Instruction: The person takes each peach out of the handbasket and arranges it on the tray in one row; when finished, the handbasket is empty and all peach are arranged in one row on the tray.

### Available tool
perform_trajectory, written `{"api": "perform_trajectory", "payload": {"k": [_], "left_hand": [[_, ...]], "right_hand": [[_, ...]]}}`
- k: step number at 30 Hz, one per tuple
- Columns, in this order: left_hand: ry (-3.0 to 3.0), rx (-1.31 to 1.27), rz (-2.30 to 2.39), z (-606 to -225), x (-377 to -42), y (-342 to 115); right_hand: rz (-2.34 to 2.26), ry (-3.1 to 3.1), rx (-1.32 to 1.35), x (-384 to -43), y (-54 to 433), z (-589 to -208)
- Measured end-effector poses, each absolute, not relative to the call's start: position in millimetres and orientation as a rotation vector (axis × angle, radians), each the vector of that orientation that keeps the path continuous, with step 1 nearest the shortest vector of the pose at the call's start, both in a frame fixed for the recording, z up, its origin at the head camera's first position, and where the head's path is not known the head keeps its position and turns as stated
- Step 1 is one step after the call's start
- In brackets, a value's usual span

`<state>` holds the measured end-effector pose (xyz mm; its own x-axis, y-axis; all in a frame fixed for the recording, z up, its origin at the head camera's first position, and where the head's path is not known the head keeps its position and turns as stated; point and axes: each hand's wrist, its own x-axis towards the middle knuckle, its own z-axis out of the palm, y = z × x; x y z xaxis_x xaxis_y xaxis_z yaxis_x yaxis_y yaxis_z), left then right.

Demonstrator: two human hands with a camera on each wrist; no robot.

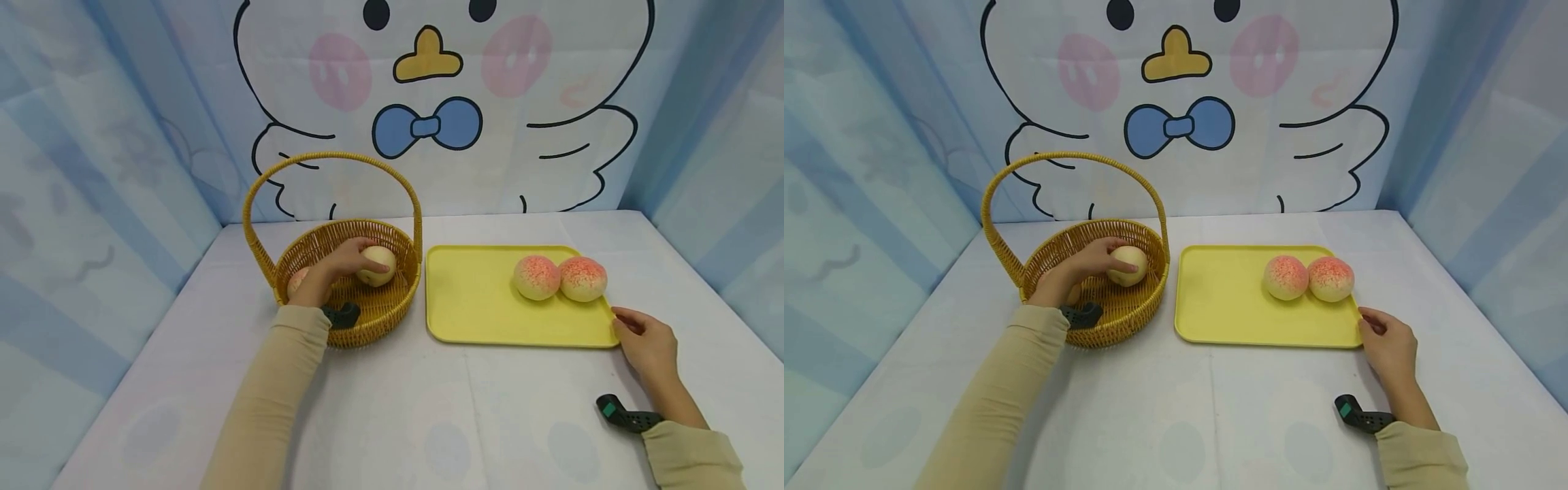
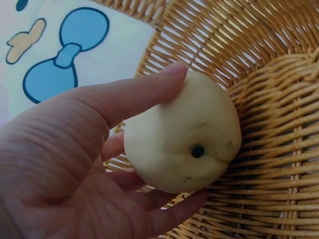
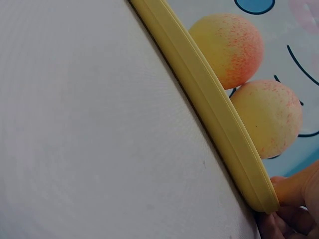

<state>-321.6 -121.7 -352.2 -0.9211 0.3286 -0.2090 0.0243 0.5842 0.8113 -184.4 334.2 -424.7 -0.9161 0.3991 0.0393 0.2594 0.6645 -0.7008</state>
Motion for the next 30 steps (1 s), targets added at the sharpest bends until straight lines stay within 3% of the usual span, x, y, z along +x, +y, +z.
{"api": "perform_trajectory", "payload": {"k": [13,30], "left_hand": [[2.590,0.289,1.183,-351,-320,-121],[2.583,0.277,1.720,-334,-314,-122]], "right_hand": [[1.095,-2.682,-0.566,-185,333,-425],[1.115,-2.682,-0.575,-185,334,-426]]}}
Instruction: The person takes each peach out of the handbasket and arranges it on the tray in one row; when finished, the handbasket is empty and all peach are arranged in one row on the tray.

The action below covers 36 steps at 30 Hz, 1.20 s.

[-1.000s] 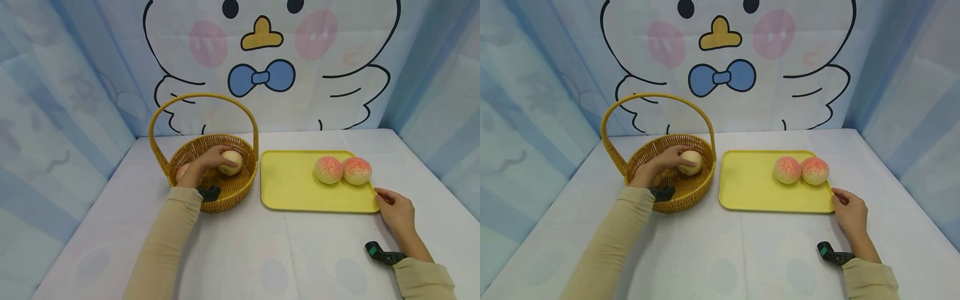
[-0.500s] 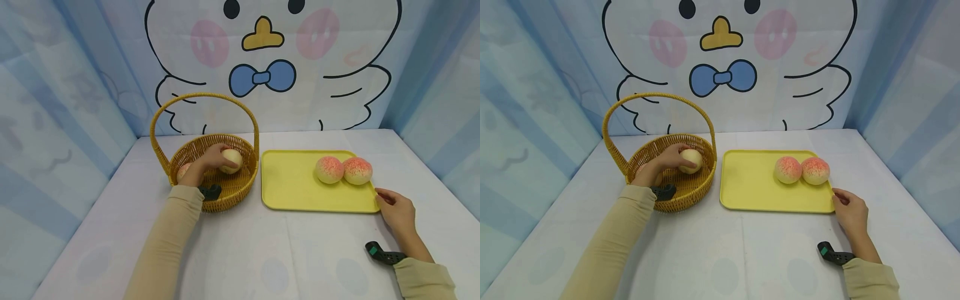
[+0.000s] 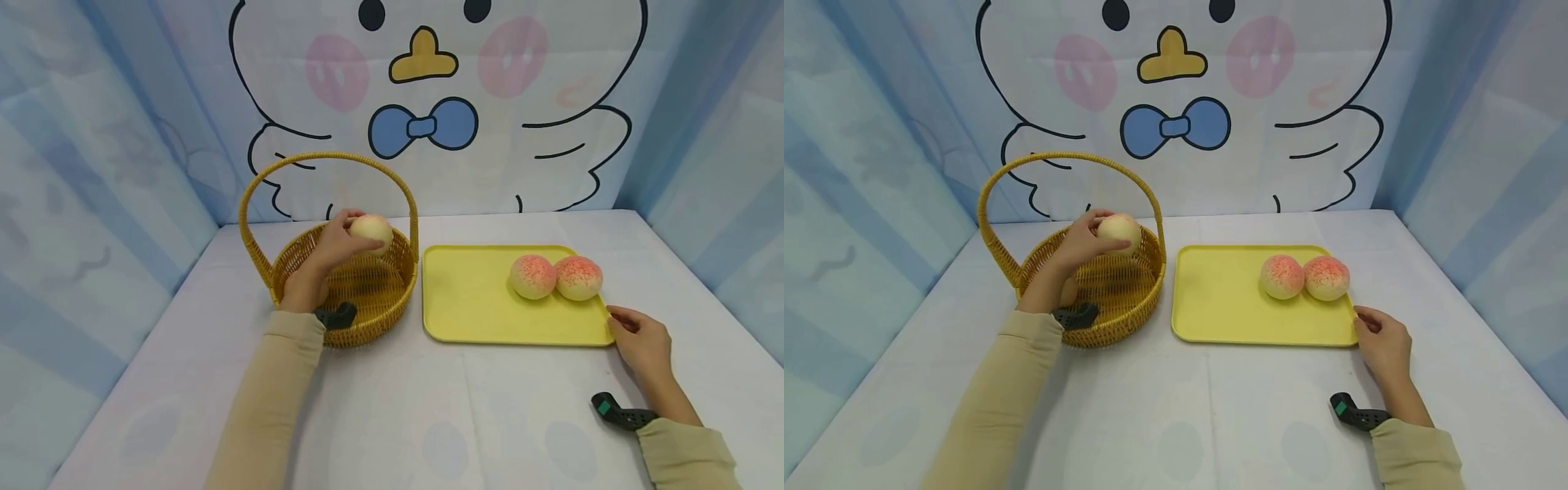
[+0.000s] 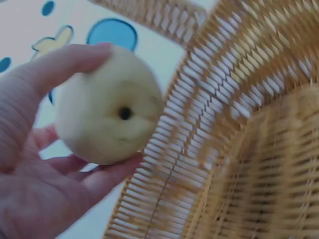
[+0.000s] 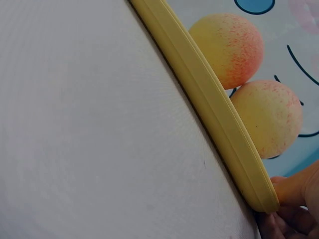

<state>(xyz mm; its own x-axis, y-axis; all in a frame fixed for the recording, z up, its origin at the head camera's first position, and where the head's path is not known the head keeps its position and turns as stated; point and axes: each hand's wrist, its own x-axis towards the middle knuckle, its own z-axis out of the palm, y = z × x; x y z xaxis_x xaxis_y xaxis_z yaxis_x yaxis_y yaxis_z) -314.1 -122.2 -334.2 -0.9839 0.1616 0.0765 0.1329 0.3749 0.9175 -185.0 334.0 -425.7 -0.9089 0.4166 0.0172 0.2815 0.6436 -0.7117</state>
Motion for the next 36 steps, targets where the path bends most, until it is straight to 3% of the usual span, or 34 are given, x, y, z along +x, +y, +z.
{"api": "perform_trajectory", "payload": {"k": [10,26,36], "left_hand": [[2.529,0.284,1.915,-320,-290,-116],[2.439,0.720,1.997,-319,-258,-98],[2.342,0.980,1.900,-325,-246,-59]], "right_hand": [[1.107,-2.679,-0.573,-185,333,-423],[1.123,-2.674,-0.573,-185,330,-422],[1.127,-2.677,-0.592,-184,329,-418]]}}
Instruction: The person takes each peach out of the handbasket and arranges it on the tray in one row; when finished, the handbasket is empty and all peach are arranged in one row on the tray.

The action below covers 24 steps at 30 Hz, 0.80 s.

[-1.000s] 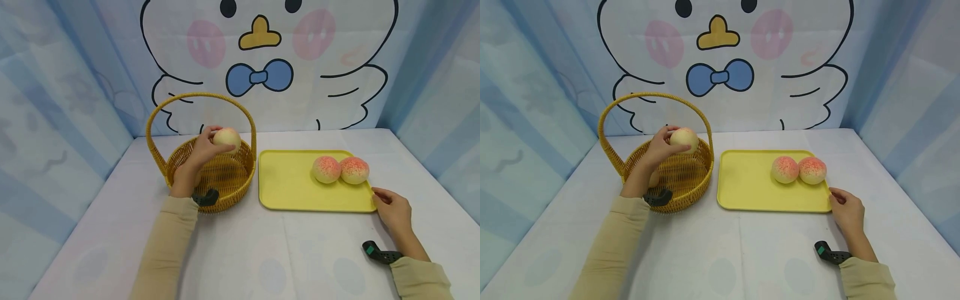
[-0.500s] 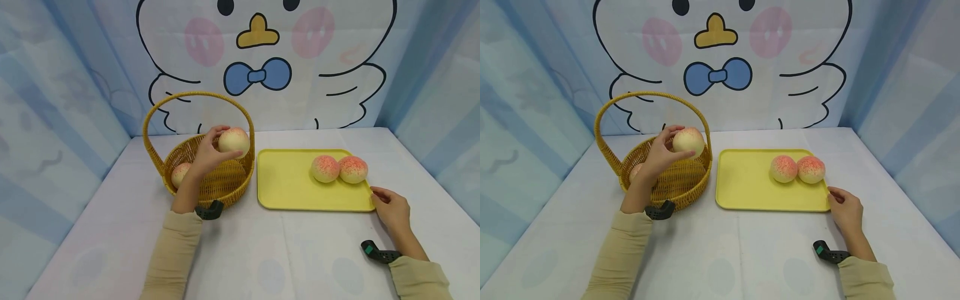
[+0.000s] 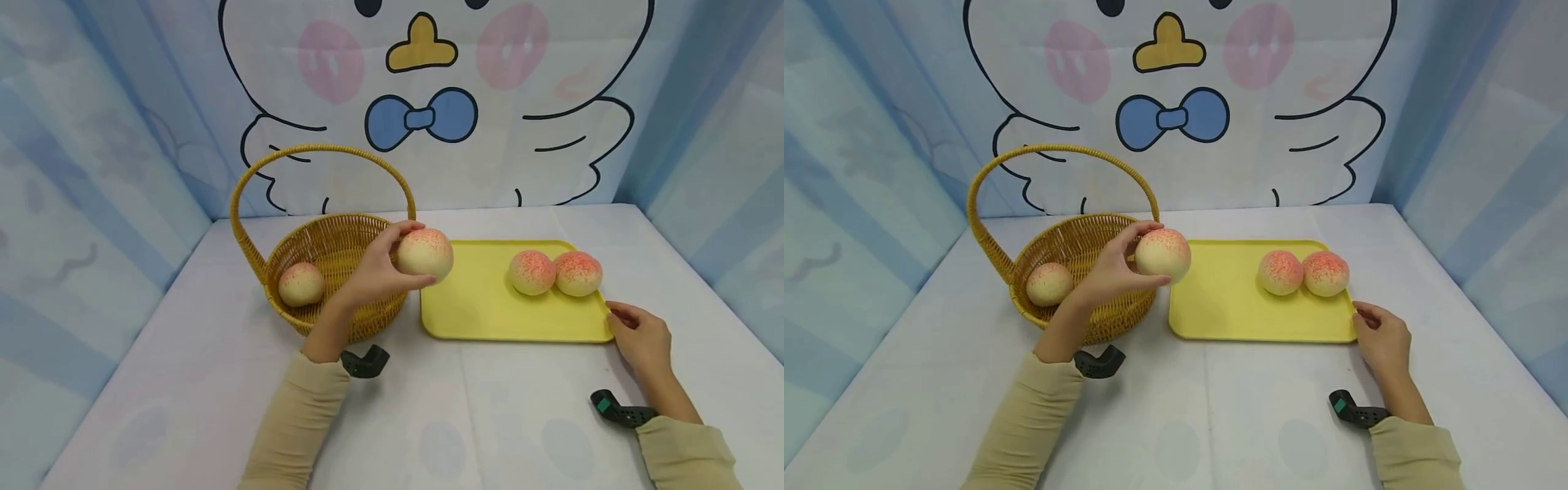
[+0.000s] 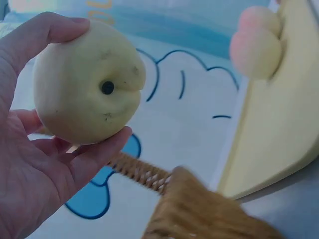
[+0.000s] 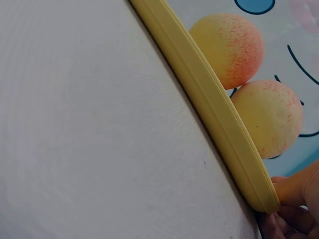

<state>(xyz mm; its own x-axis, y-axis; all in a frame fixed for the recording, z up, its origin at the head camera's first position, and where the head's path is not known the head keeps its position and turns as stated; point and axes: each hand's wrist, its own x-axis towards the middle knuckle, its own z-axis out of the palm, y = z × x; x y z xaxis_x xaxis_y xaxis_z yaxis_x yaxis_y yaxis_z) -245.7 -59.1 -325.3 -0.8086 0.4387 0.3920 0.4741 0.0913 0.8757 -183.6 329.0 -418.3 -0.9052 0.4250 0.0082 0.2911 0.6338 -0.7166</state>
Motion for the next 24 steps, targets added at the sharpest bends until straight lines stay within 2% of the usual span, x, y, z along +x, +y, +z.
{"api": "perform_trajectory", "payload": {"k": [24], "left_hand": [[-2.504,-0.965,-1.830,-387,-244,2]], "right_hand": [[1.133,-2.671,-0.593,-183,330,-420]]}}
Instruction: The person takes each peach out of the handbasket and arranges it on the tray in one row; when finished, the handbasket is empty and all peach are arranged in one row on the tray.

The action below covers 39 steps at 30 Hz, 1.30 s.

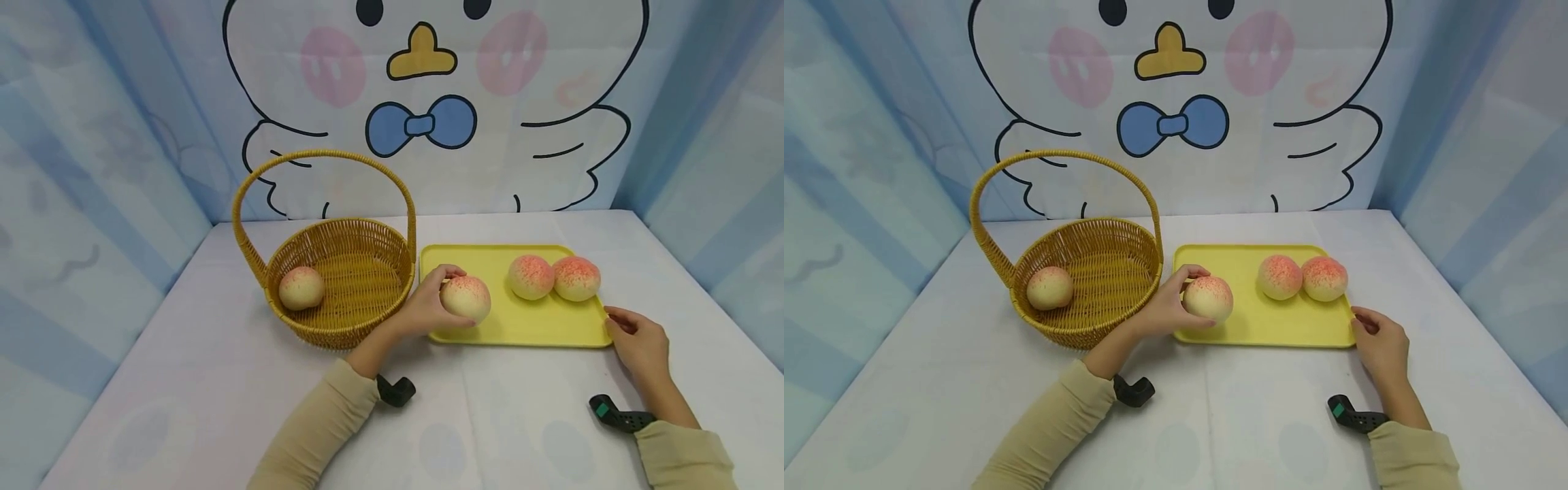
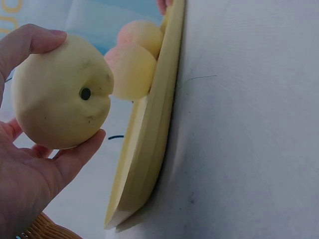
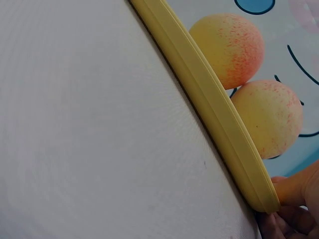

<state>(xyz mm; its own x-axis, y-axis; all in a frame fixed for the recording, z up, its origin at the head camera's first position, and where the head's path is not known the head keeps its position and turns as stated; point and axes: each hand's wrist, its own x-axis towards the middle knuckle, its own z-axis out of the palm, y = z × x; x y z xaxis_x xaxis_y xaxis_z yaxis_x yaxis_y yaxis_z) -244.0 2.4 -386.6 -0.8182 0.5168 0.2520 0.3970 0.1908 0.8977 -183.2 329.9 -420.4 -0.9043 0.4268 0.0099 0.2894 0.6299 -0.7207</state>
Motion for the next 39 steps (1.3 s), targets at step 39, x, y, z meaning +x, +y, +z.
{"api": "perform_trajectory", "payload": {"k": [39], "left_hand": [[2.186,0.960,1.746,-404,-252,-6]], "right_hand": [[1.173,-2.663,-0.620,-184,329,-420]]}}
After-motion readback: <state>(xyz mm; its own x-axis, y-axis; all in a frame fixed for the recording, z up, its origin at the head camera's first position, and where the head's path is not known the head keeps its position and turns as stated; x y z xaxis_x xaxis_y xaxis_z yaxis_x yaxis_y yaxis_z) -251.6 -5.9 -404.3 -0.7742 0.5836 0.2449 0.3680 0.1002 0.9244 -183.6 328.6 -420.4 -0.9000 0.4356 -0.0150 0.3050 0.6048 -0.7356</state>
